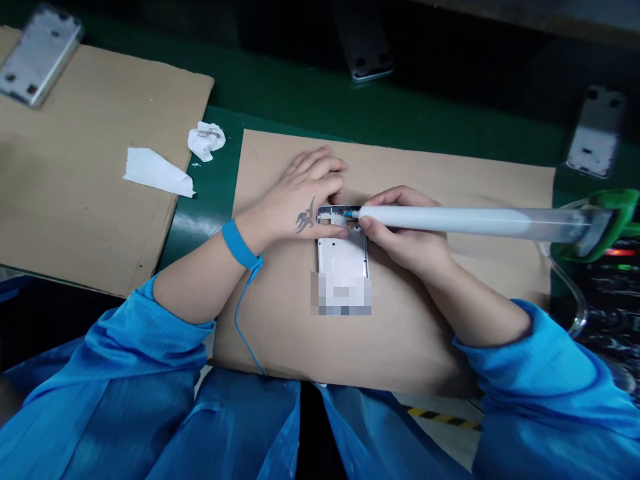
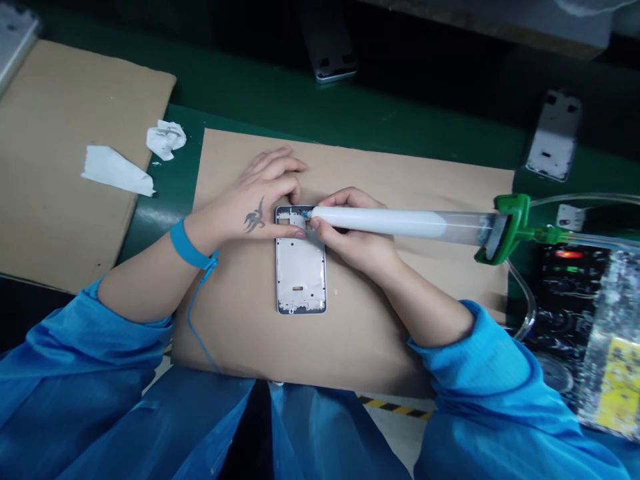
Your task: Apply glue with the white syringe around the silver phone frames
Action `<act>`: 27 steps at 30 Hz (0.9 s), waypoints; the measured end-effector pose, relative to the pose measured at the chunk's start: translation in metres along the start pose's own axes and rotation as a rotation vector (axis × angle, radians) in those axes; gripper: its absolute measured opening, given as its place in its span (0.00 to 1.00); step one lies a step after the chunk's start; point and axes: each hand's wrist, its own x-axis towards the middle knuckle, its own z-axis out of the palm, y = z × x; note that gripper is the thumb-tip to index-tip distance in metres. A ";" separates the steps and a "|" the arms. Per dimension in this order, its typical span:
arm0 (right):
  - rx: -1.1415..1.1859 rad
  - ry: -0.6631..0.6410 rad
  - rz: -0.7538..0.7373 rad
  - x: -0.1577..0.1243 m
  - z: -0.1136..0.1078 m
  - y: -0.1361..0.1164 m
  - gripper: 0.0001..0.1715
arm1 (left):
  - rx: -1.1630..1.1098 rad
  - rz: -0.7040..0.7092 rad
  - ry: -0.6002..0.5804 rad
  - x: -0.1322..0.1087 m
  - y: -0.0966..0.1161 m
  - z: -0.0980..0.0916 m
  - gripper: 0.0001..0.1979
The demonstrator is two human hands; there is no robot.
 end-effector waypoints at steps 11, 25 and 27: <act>-0.016 0.024 -0.033 0.000 0.000 -0.001 0.22 | 0.002 0.003 -0.015 0.000 0.000 -0.001 0.27; -0.010 0.032 -0.052 0.001 0.000 0.005 0.17 | 0.013 0.010 -0.019 0.001 0.000 -0.002 0.26; -0.002 0.036 -0.049 0.001 0.000 0.004 0.17 | 0.013 0.012 -0.018 0.001 0.000 -0.002 0.27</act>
